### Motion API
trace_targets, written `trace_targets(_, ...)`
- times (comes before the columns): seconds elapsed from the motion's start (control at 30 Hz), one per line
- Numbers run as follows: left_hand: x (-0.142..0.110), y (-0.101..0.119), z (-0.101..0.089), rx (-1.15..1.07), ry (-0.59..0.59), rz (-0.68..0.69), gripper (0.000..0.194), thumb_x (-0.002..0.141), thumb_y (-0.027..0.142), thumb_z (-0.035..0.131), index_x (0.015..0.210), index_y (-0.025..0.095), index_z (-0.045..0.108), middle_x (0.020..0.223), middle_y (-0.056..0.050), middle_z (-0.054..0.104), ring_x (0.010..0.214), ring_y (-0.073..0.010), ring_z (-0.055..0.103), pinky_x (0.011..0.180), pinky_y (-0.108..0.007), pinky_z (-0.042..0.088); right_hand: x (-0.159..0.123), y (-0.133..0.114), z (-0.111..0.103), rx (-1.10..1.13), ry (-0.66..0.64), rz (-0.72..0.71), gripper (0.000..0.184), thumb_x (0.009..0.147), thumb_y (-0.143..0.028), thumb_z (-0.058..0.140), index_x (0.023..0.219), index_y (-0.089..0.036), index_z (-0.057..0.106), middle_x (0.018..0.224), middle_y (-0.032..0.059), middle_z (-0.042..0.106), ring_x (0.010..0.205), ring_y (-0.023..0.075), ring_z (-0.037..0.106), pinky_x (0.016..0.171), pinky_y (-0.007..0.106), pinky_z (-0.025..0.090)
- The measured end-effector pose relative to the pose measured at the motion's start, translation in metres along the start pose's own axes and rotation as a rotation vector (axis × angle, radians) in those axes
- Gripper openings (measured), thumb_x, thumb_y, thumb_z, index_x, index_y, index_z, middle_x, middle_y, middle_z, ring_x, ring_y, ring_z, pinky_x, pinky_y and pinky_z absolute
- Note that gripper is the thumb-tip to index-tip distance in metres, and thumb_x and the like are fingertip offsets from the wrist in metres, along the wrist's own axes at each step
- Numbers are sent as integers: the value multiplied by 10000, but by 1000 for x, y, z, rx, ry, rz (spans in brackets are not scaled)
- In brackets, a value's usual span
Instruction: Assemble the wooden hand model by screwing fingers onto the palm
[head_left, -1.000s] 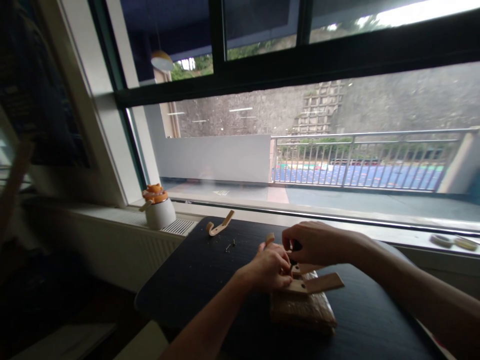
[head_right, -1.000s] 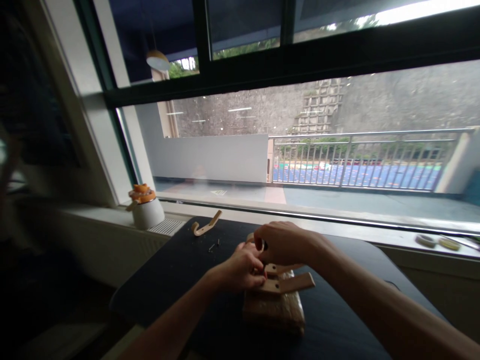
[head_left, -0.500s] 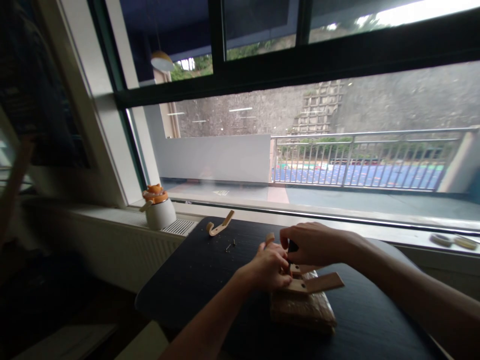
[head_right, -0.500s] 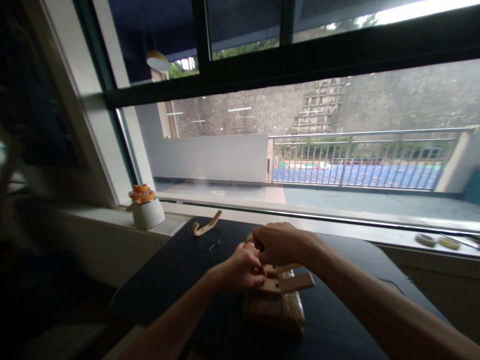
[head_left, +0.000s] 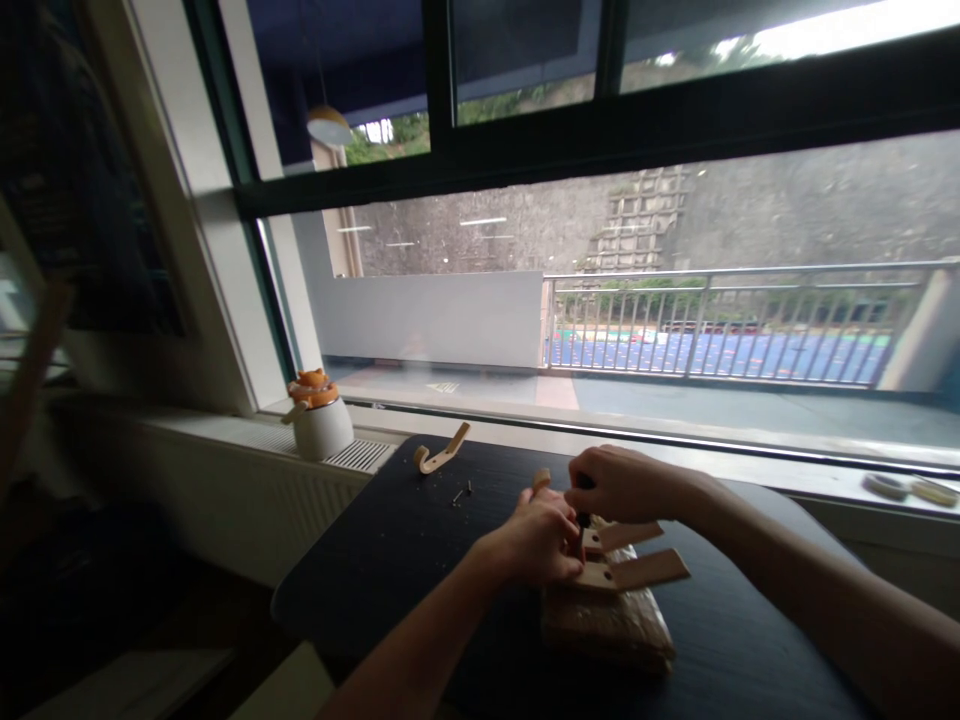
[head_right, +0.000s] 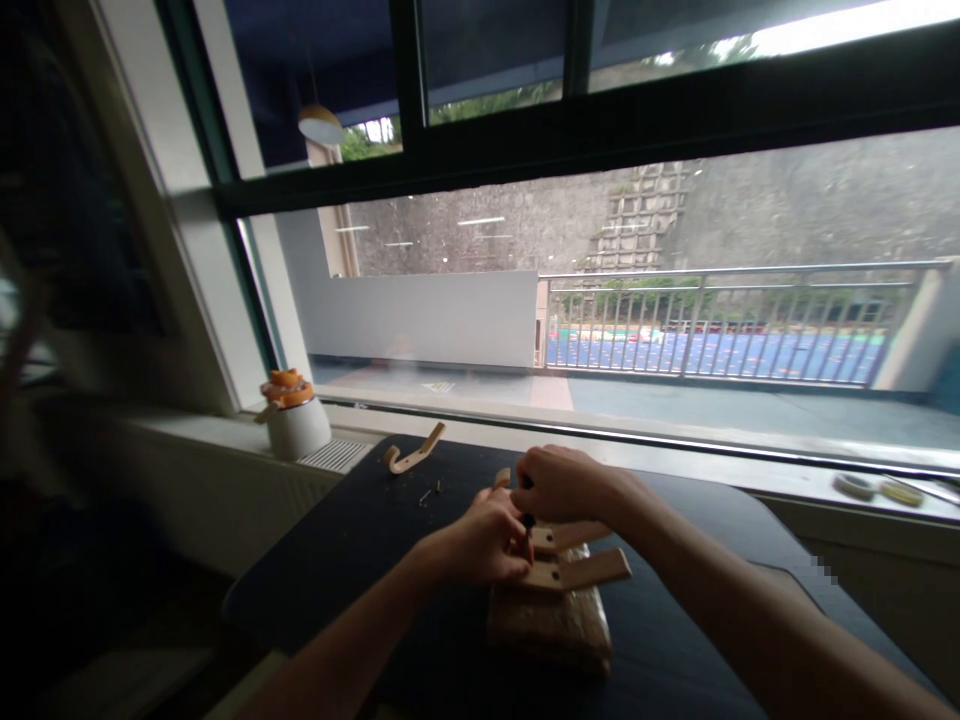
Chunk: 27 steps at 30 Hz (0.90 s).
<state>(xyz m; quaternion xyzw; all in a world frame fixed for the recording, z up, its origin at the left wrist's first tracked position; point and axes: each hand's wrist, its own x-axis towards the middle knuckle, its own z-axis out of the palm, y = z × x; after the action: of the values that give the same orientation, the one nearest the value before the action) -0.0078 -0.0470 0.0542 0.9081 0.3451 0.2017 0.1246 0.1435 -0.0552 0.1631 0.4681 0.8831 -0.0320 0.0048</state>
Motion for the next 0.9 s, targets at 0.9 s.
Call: trace_targets(0.9, 2, -1, 0, 26, -15, -4, 64, 690, 259, 692, 694, 211, 735, 1017, -39, 659, 1073, -267, 505, 940, -457, 332, -14, -11, -4, -115, 43, -18, 248, 768, -334, 507, 822, -185, 698, 745, 82, 694, 651, 176, 576, 547, 265, 306)
